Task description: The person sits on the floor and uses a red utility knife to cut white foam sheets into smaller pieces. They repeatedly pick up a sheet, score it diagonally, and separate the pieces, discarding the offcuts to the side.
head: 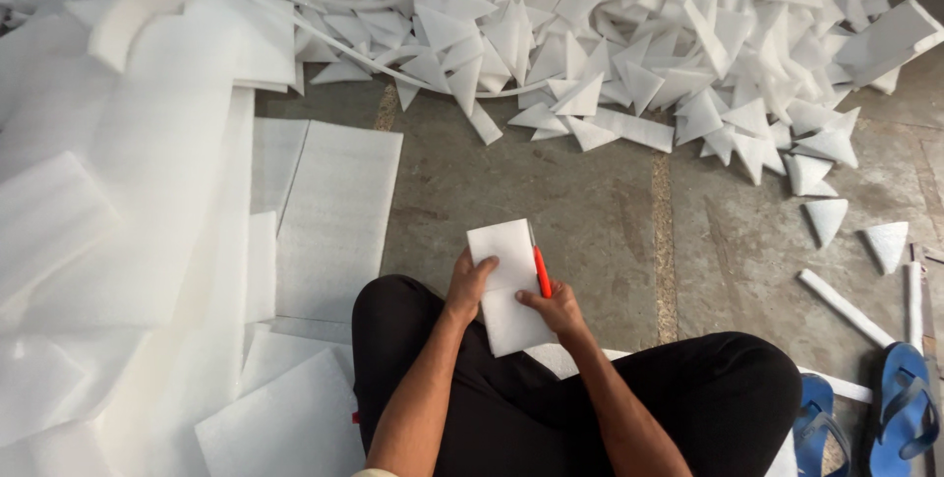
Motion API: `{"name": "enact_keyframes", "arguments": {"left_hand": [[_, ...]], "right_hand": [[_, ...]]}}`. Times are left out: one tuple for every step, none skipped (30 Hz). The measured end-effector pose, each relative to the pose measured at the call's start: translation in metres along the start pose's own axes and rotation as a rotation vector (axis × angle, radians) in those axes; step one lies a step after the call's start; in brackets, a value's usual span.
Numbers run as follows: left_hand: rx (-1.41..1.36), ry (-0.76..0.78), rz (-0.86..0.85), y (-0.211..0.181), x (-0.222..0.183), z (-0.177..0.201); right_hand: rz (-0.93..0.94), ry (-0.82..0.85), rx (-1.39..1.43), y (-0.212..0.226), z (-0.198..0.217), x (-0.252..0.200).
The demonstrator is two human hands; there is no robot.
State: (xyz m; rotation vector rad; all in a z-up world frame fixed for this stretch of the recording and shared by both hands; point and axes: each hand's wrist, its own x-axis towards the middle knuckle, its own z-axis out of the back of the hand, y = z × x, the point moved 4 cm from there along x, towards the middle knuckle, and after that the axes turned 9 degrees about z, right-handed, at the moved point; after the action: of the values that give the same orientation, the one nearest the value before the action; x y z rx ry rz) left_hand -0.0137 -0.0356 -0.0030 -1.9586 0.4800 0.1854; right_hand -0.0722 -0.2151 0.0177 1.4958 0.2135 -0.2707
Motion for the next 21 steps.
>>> {"name": "enact_keyframes", "arguments": {"left_hand": [[-0.022, -0.013, 0.008, 0.004, 0.001, 0.002], [-0.042, -0.028, 0.014, 0.008, 0.004, 0.007], [-0.052, -0.063, 0.01, 0.013, 0.007, 0.012], [-0.06, -0.1, 0.008, 0.02, 0.01, 0.02], [-0.068, -0.137, 0.006, 0.026, 0.014, 0.029], [0.142, -0.173, -0.015, 0.029, 0.021, 0.037], [0.353, -0.208, -0.036, 0.034, 0.027, 0.039], [0.557, -0.247, -0.059, 0.039, 0.032, 0.037], [0.752, -0.116, 0.025, 0.049, 0.038, 0.028], [0.941, 0.004, 0.116, 0.06, 0.039, 0.023], [0.823, 0.12, 0.209, 0.068, 0.036, 0.017], [0.701, 0.213, 0.292, 0.071, 0.031, 0.011], [0.574, 0.306, 0.368, 0.071, 0.024, 0.004], [0.435, 0.396, 0.437, 0.069, 0.014, 0.0], [0.538, 0.453, 0.436, 0.064, 0.006, 0.0], [0.644, 0.517, 0.438, 0.06, 0.001, -0.005], [0.692, 0.518, 0.277, 0.05, -0.003, -0.007], [0.744, 0.524, 0.115, 0.04, -0.007, -0.013], [0.796, 0.525, -0.047, 0.029, -0.011, -0.018], [0.868, 0.44, -0.037, 0.024, -0.013, -0.016], [0.937, 0.353, -0.026, 0.02, -0.014, -0.012]], "right_hand": [[0.048, -0.01, -0.028, 0.007, -0.003, -0.004], [0.051, -0.017, -0.081, 0.012, -0.007, -0.006], [0.053, -0.025, -0.135, 0.016, -0.008, -0.009], [0.054, -0.031, -0.185, 0.02, -0.01, -0.012], [0.117, -0.017, -0.29, 0.025, -0.012, -0.014], [0.184, -0.002, -0.395, 0.03, -0.012, -0.014], [0.251, 0.014, -0.499, 0.035, -0.008, -0.017], [0.369, 0.03, -0.562, 0.042, -0.002, -0.019], [0.488, 0.046, -0.622, 0.048, 0.004, -0.021], [0.609, 0.073, -0.677, 0.051, 0.006, -0.023], [0.663, 0.039, -0.68, 0.053, 0.013, -0.025], [0.73, 0.019, -0.672, 0.057, 0.016, -0.022], [0.689, -0.006, -0.647, 0.056, 0.019, -0.019], [0.645, -0.022, -0.627, 0.055, 0.021, -0.017], [0.579, -0.04, -0.606, 0.052, 0.021, -0.013], [0.51, -0.066, -0.59, 0.048, 0.026, -0.011], [0.441, -0.091, -0.575, 0.043, 0.03, -0.008], [0.365, -0.001, -0.569, 0.039, 0.032, -0.005], [0.287, 0.088, -0.564, 0.035, 0.035, -0.003], [0.204, 0.171, -0.559, 0.031, 0.036, -0.001], [0.178, 0.188, -0.616, 0.029, 0.036, 0.003]]}}
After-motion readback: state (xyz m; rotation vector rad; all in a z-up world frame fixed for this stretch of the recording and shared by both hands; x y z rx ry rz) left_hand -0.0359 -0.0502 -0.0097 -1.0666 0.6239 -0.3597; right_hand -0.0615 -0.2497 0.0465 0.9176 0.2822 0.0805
